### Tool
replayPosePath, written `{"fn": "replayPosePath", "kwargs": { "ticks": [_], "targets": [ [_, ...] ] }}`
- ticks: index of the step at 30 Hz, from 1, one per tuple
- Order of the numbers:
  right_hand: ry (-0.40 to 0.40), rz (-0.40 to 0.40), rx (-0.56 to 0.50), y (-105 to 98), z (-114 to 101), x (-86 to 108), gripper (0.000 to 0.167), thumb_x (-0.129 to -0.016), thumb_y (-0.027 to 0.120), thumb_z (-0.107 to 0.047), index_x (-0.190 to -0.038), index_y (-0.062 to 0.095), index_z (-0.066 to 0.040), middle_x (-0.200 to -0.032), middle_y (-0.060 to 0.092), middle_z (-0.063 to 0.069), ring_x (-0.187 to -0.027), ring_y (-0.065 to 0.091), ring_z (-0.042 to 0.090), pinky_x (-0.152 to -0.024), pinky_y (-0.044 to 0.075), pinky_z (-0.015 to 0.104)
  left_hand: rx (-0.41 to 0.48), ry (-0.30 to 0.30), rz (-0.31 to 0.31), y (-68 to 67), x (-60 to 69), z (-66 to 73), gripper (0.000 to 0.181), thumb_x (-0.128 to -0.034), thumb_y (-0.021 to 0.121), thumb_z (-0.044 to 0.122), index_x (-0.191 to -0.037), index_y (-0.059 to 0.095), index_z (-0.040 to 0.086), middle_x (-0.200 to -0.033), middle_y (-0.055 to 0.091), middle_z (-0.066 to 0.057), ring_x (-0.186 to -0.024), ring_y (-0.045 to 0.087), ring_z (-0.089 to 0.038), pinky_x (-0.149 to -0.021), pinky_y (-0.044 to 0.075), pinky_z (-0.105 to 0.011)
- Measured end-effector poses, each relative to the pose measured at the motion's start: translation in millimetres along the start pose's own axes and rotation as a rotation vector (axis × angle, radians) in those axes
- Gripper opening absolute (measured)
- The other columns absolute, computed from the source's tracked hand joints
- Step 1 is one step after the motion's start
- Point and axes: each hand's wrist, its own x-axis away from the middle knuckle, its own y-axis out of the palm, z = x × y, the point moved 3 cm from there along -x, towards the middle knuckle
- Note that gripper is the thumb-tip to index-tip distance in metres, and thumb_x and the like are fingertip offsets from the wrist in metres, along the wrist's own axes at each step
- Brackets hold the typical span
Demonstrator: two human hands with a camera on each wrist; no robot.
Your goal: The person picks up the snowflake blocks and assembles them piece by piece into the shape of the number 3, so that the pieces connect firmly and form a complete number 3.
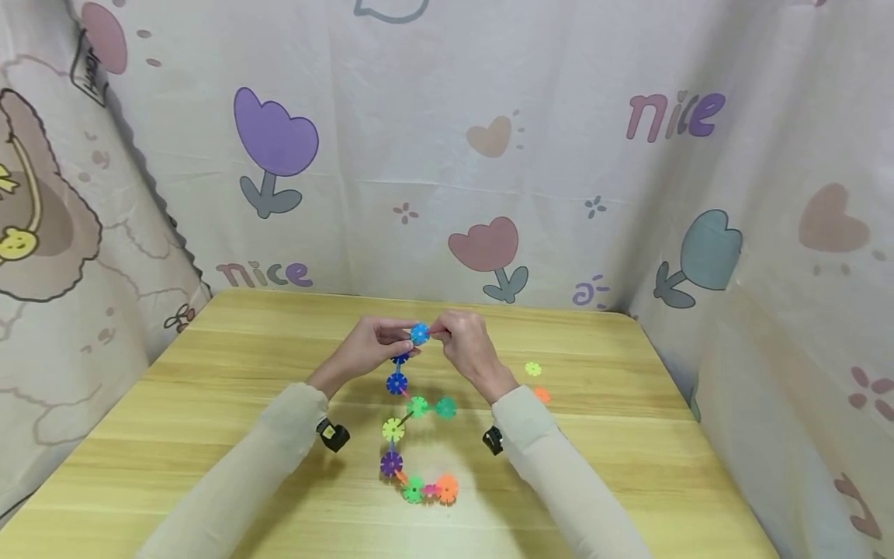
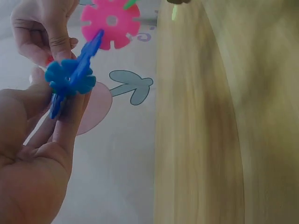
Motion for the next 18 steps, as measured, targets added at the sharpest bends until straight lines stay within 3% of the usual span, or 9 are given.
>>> {"fn": "replayPosePath", "kwargs": {
  "ticks": [6,11,18],
  "targets": [
    [0.043,-0.061,-0.043,-4,3,1.2,0.009,-0.083,0.08,0.007,-0.084,0.079,-0.002,-0.082,0.078,0.011,-0.072,0.075,0.021,-0.067,0.063,0.031,-0.097,-0.01,-0.035,2.8,-3.3,4.6,0.042,-0.0964,0.074,0.015,-0.137,0.064,0.012,-0.121,0.073,-0.018,-0.102,0.075,-0.024,-0.09,0.063,-0.039],
    [0.078,-0.118,-0.059,-8,6,2.0,0.011,-0.085,0.079,0.006,-0.093,0.078,-0.001,-0.09,0.079,0.012,-0.078,0.076,0.022,-0.07,0.064,0.03,-0.109,-0.022,-0.037,8.0,-6.9,7.0,0.037,-0.0999,0.069,0.021,-0.135,0.064,0.011,-0.115,0.072,-0.017,-0.091,0.073,-0.019,-0.08,0.061,-0.034],
    [0.331,-0.206,-0.061,-27,39,16.7,0.019,-0.089,0.072,0.009,-0.107,0.075,0.0,-0.103,0.077,0.018,-0.09,0.076,0.031,-0.077,0.064,0.04,-0.107,-0.059,0.006,5.3,-3.7,3.5,0.027,-0.1017,0.066,0.024,-0.125,0.066,0.01,-0.109,0.074,-0.013,-0.091,0.071,-0.022,-0.08,0.057,-0.031]
  ]
}}
